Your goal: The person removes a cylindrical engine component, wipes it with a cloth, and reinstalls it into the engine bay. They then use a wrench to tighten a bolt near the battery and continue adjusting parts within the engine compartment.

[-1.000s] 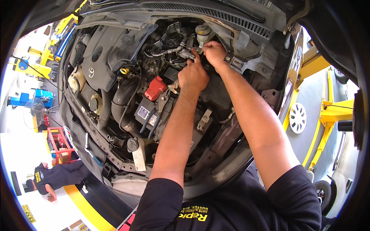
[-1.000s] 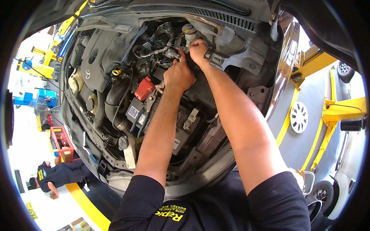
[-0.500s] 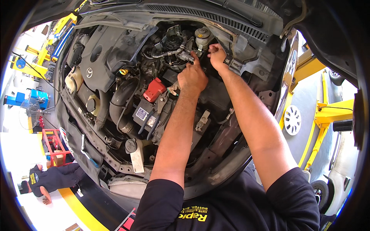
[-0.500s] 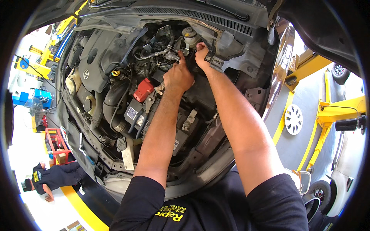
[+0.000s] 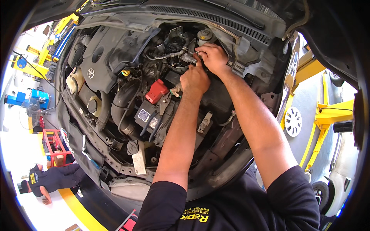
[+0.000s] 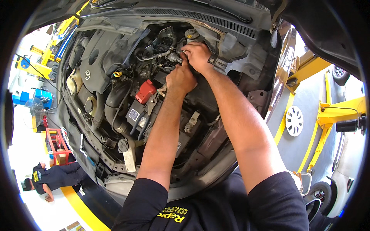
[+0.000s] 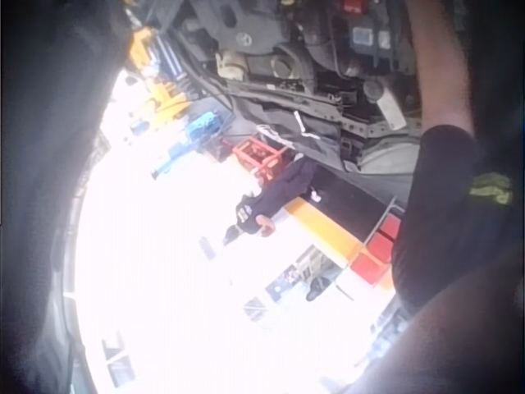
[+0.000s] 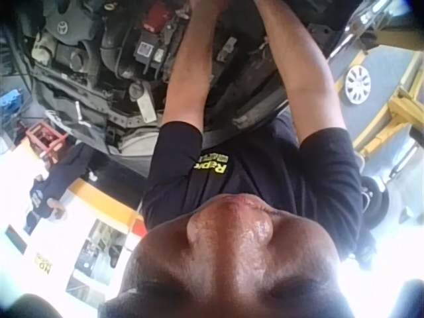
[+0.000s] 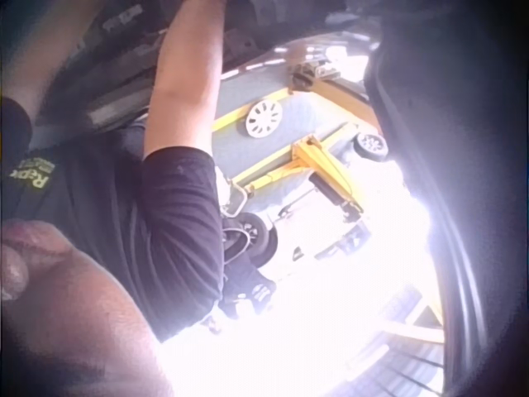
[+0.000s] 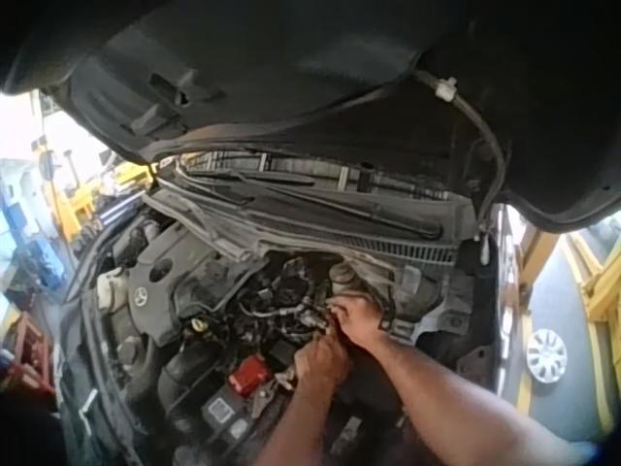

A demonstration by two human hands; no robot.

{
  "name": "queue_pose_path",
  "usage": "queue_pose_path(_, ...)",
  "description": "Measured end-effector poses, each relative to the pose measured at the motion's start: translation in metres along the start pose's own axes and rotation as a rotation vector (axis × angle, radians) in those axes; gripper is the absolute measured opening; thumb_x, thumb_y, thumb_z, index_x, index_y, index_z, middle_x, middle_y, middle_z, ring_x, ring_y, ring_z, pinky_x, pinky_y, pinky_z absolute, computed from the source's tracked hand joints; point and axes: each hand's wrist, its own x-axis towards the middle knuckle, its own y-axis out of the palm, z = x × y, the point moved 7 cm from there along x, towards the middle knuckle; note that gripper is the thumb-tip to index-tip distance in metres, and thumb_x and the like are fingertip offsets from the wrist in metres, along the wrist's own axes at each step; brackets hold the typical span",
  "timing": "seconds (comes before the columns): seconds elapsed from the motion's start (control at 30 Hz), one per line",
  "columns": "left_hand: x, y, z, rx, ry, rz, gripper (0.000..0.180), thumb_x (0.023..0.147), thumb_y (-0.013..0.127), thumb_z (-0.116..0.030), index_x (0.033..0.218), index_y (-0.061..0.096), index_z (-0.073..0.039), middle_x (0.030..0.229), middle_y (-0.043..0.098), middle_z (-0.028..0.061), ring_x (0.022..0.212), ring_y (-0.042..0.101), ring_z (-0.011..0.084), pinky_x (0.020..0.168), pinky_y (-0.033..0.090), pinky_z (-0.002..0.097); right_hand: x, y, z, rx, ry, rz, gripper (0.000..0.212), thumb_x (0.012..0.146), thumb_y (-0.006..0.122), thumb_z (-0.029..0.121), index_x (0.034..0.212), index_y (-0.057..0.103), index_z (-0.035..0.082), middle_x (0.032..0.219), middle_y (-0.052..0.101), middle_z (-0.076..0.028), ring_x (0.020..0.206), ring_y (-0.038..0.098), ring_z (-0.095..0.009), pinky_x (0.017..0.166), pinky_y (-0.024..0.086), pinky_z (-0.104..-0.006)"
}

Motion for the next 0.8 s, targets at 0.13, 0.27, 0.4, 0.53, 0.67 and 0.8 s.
queue_pose_path(0.13, -0.002, 0.003, -0.003, 0.011, 0.016, -0.017, 0.089, 0.087, 0.060, -0.022, 0.160, 0.011, -0.003, 0.128, 0.061, 0.0220, 0.110, 0.068, 0.0328, 0.089, 0.056, 0.0427, 0.002, 0.006, 0.003, -0.118, -0.131, 0.089, 0.016, 0.083, 0.069, 0.002, 0.098, 0.075, 0.004, 0.097, 0.070, -0.010, 0.096, 0.065, -0.030, 0.086, 0.053, -0.0390)
queue_pose_path(0.27, 0.000, 0.004, -0.003, -0.004, 0.003, 0.004, 0.094, 0.085, 0.062, -0.023, 0.160, 0.009, -0.004, 0.130, 0.061, 0.0217, 0.113, 0.067, 0.0340, 0.091, 0.055, 0.0433, 0.003, 0.006, 0.000, -0.165, -0.142, 0.142, 0.018, 0.083, 0.068, 0.002, 0.100, 0.075, 0.003, 0.100, 0.072, -0.009, 0.098, 0.064, -0.029, 0.089, 0.051, -0.0389)
queue_pose_path(0.4, 0.001, -0.001, -0.003, 0.020, -0.002, -0.019, 0.088, 0.088, 0.059, -0.022, 0.160, 0.011, -0.004, 0.130, 0.060, 0.0210, 0.112, 0.067, 0.0321, 0.090, 0.056, 0.0414, 0.011, 0.006, 0.001, -0.170, -0.130, 0.183, 0.019, 0.083, 0.069, 0.002, 0.100, 0.076, 0.004, 0.100, 0.073, -0.010, 0.096, 0.064, -0.029, 0.090, 0.051, -0.0391)
queue_pose_path(0.53, 0.001, -0.001, -0.005, 0.012, 0.007, -0.017, 0.085, 0.090, 0.057, -0.022, 0.159, 0.012, -0.004, 0.129, 0.060, 0.0213, 0.111, 0.068, 0.0316, 0.090, 0.056, 0.0413, 0.011, 0.008, -0.004, -0.221, -0.134, 0.211, 0.019, 0.084, 0.068, 0.003, 0.101, 0.077, 0.004, 0.098, 0.073, -0.010, 0.096, 0.063, -0.029, 0.089, 0.051, -0.0394)
queue_pose_path(0.67, 0.004, 0.004, -0.003, 0.066, 0.017, -0.092, 0.077, 0.093, 0.052, -0.021, 0.158, 0.017, -0.002, 0.121, 0.062, 0.0201, 0.099, 0.071, 0.0293, 0.084, 0.057, 0.0407, 0.011, 0.010, -0.002, -0.219, -0.043, 0.210, 0.019, 0.085, 0.069, 0.004, 0.102, 0.076, 0.005, 0.096, 0.070, -0.010, 0.099, 0.063, -0.030, 0.090, 0.051, -0.0393)
queue_pose_path(0.8, 0.005, 0.004, -0.002, 0.024, 0.009, -0.078, 0.080, 0.092, 0.055, -0.022, 0.159, 0.015, -0.003, 0.125, 0.061, 0.0212, 0.104, 0.070, 0.0312, 0.087, 0.056, 0.0411, 0.012, 0.008, -0.005, -0.221, 0.020, 0.192, 0.018, 0.085, 0.070, 0.008, 0.101, 0.076, 0.006, 0.093, 0.067, -0.012, 0.099, 0.062, -0.032, 0.089, 0.050, -0.0412)
